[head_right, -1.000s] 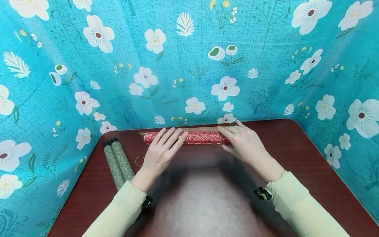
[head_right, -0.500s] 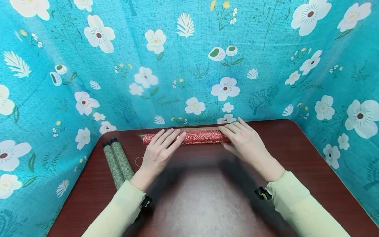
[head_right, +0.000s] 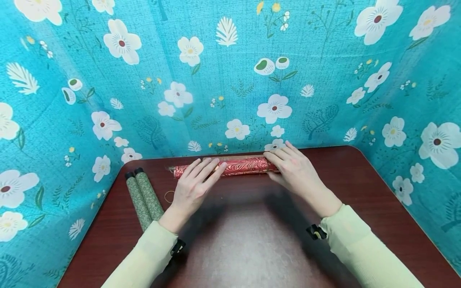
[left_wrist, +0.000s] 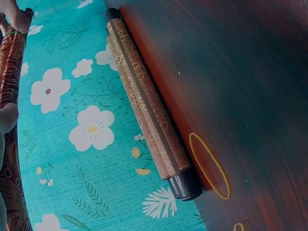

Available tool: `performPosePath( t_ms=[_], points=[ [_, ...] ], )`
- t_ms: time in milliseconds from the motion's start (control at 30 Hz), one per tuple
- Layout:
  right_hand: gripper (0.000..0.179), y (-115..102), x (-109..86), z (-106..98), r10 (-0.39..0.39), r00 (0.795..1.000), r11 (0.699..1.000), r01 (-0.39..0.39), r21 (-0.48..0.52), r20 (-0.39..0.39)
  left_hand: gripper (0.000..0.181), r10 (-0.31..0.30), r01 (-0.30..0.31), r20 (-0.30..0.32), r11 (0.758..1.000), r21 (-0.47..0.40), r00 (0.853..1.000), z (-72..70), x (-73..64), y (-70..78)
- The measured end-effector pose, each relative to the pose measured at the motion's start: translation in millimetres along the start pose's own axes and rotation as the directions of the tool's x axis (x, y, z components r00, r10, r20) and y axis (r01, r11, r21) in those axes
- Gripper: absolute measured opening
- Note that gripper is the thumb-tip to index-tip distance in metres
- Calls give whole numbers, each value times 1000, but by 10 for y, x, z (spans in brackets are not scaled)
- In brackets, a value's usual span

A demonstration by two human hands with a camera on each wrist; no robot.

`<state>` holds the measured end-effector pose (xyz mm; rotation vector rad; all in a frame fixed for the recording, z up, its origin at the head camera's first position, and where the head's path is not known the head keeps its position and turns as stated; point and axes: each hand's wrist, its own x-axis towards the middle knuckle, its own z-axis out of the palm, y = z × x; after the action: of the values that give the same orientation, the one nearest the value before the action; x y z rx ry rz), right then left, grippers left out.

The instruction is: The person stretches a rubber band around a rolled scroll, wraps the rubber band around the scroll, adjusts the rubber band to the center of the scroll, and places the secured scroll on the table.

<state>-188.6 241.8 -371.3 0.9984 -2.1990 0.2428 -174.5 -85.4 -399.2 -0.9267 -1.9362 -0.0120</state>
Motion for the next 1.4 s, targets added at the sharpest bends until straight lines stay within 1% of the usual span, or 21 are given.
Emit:
performPosePath(
  t_ms=[100,233,333,400,467,533,600,700,900,1167,1300,1400],
  points=[
    [66,-21,21,47,-28,1000,1000,28,10,-10,38,6,-6,-16,1000,8,1000,9,15,26],
    [74,-61,49,71,-59,998,998,59,23,-12,38,9,-8,-14,1000,19,1000,8,13,35],
    [84,-54,17,28,-36,999,999,36,12,6,39,8,-8,-6,1000,16,1000,2,10,22],
    [86,-30,-26,-9,-6,1000,1000,6,-12,10,39,11,-11,-7,1000,13,1000,5,20,15],
    [84,-4,-66,-36,23,1000,999,-22,-37,9,39,15,-15,-4,1000,12,1000,9,31,8],
    [78,13,-89,-47,35,999,998,-35,-49,3,39,16,-16,-2,1000,7,1000,12,38,4],
    [72,19,-91,-43,30,1000,998,-30,-47,0,39,15,-15,-2,1000,2,1000,14,42,2],
    [69,14,-76,-28,11,1000,999,-11,-32,-1,42,16,-16,-2,1000,1,1000,17,48,4],
    [70,-8,-62,-9,-2,1000,1000,2,-25,-11,49,14,-14,-3,1000,-1,1000,43,50,12],
    [74,-33,-108,-1,-16,1000,1000,16,-16,-3,39,27,-28,-12,1000,-13,1000,90,29,43],
    [74,-45,-116,18,-15,1000,1000,15,-6,-3,38,33,-33,-12,999,-7,999,112,39,70],
    [74,-64,-91,47,-30,1000,1000,30,5,5,40,47,-47,-14,999,5,999,132,63,91]
  ],
)
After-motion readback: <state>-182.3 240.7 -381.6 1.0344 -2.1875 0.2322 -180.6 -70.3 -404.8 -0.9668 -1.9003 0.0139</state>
